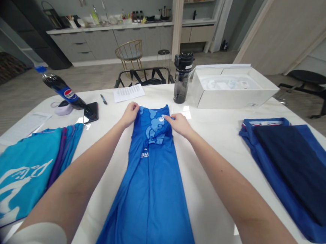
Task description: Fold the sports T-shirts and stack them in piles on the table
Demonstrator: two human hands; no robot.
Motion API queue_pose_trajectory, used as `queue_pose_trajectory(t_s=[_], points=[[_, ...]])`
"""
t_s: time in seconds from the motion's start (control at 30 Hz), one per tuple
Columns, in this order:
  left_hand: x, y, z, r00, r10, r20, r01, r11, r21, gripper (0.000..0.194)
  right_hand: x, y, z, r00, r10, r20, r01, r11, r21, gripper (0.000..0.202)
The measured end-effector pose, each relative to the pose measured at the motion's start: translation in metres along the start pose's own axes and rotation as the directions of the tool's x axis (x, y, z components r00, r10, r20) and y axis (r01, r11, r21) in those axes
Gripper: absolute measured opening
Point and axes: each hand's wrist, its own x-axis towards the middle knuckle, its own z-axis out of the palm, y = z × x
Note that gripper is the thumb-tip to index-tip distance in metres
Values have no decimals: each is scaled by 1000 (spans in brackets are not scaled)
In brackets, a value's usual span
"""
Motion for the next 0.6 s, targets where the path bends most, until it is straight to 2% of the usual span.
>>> queue_pose_trajectory(t_s=[0.1,0.17,0.2,0.27,0.37,0.43,0.5,0.53,0.6], points=[[-6,7,0,992,-109,-58,114,989,92,26,21,-4,7,993,75,-88,-88,985,-152,45],[-20,15,1,983,-140,-116,159,971,180,29,29,-3,17,981,157,-116,-180,960,-216,36],[-29,20,1,985,-109,-136,137,968,209,33,30,-3,22,976,176,-131,-203,950,-238,33],[-51,28,2,993,33,-112,-7,975,221,38,22,-4,32,971,133,-200,-186,943,-277,38],[-87,35,6,972,235,30,-236,964,121,40,-8,-14,40,954,-87,-288,-24,932,-361,43],[-109,35,12,956,273,111,-281,957,71,42,-35,-23,43,954,-243,-176,154,900,-409,37],[-125,33,19,948,270,166,-287,953,93,47,-59,-27,44,944,-330,17,309,862,-403,31],[-130,31,22,948,262,181,-286,950,121,49,-69,-27,44,933,-347,92,355,851,-388,30],[-136,29,26,950,250,185,-282,944,172,53,-83,-20,42,923,-354,150,384,846,-369,30]])
